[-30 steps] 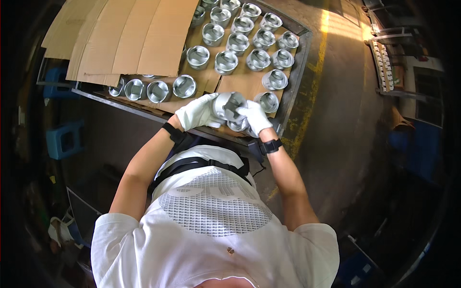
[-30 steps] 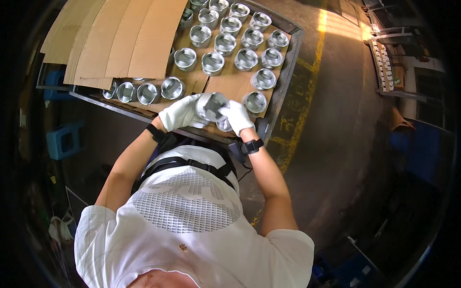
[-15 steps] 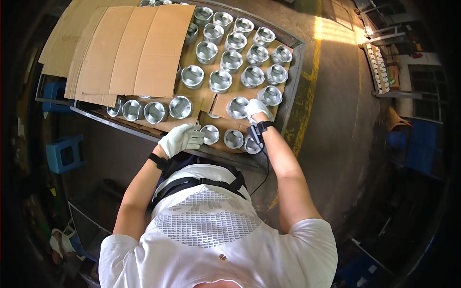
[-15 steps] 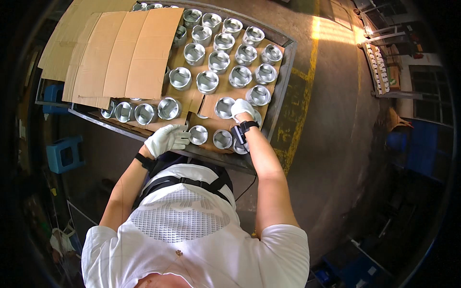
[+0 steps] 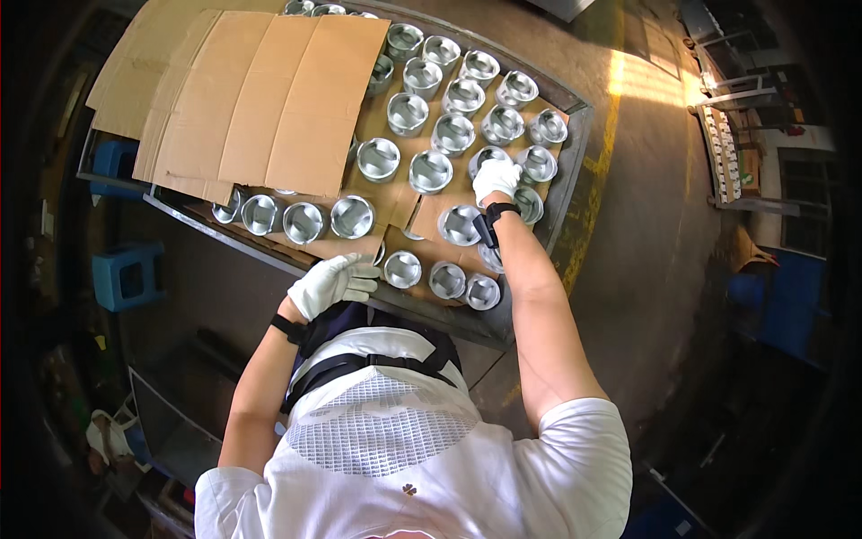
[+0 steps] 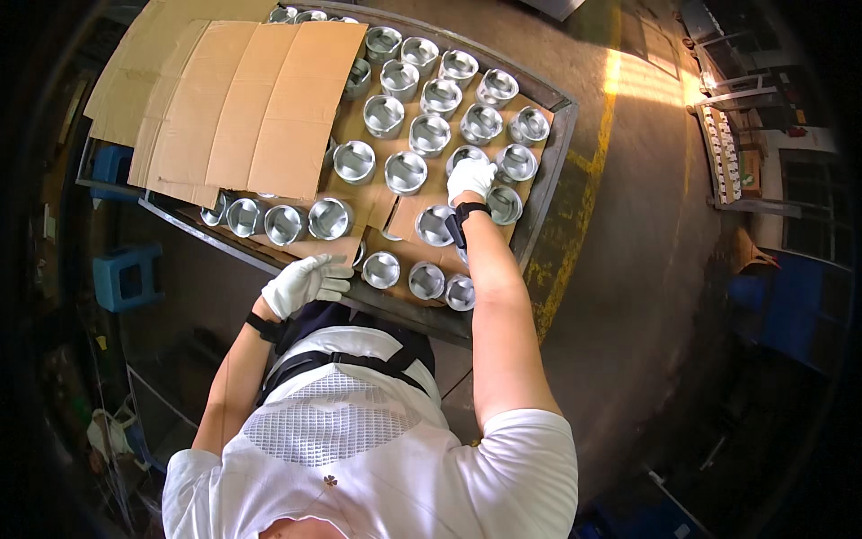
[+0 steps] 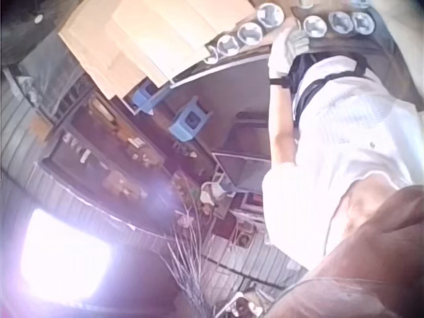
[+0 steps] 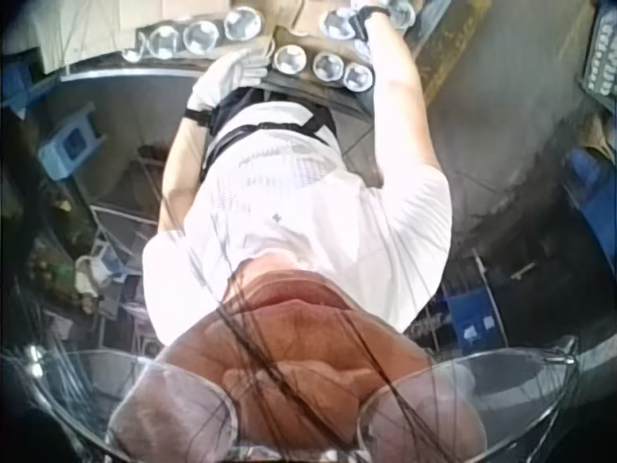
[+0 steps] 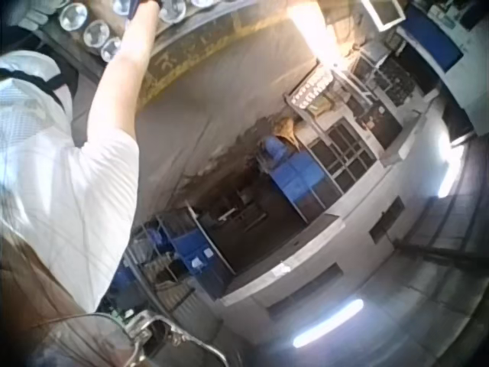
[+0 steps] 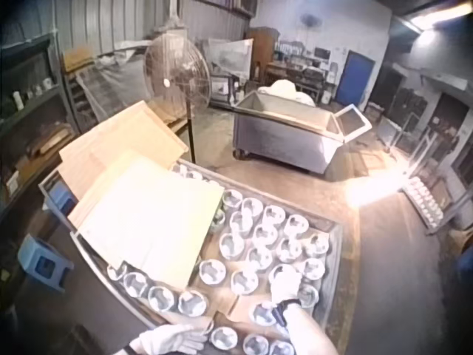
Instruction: Inspecting metal engine pistons and moving them between a cart and a cardboard-covered table.
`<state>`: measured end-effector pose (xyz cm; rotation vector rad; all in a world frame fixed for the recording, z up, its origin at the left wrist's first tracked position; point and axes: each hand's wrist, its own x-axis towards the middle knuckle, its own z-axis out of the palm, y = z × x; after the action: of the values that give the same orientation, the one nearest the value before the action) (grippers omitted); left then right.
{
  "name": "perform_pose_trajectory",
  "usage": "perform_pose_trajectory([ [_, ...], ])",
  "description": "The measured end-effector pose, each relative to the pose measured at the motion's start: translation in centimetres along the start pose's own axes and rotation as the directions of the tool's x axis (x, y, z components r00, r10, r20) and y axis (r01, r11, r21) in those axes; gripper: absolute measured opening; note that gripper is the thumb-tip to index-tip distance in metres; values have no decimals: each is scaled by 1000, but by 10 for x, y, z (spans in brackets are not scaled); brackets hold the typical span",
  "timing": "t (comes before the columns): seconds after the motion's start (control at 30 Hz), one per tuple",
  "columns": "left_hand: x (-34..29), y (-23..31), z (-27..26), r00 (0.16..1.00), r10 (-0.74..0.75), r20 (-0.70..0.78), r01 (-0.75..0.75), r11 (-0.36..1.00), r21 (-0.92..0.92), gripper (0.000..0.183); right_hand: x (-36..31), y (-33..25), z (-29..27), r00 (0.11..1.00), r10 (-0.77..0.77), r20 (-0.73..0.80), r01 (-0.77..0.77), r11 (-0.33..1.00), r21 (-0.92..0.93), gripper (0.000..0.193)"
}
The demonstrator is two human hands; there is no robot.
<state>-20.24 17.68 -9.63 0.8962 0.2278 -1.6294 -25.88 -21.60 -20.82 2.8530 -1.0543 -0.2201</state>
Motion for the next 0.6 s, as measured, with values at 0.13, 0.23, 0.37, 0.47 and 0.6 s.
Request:
perform_pose_trajectory([
  [0.13, -9, -7, -5, 997, 7, -81, -6, 1000, 7, 47, -4, -1, -50, 987, -28, 159, 10, 994, 112, 24],
  [0.23, 1, 1, -9, 1000, -6, 16, 6, 1000, 4, 46, 2, 64, -26, 979, -162, 125, 81, 869, 488, 26],
  [0.37, 9, 3, -5, 1000, 21, 11, -22, 996, 87, 49, -37, 70, -53, 975, -183, 126, -111, 86, 990, 20],
  [0.47, 21, 20, 23, 999, -15, 30, 11, 988, 154, 52, -71, 69, -60, 939, -119, 322, -344, -345, 874, 22],
  [0.6, 44, 25, 42, 989, -6, 151, -18, 987, 157, 52, -122, 32, -103, 926, -128, 356, -375, -437, 818, 26],
])
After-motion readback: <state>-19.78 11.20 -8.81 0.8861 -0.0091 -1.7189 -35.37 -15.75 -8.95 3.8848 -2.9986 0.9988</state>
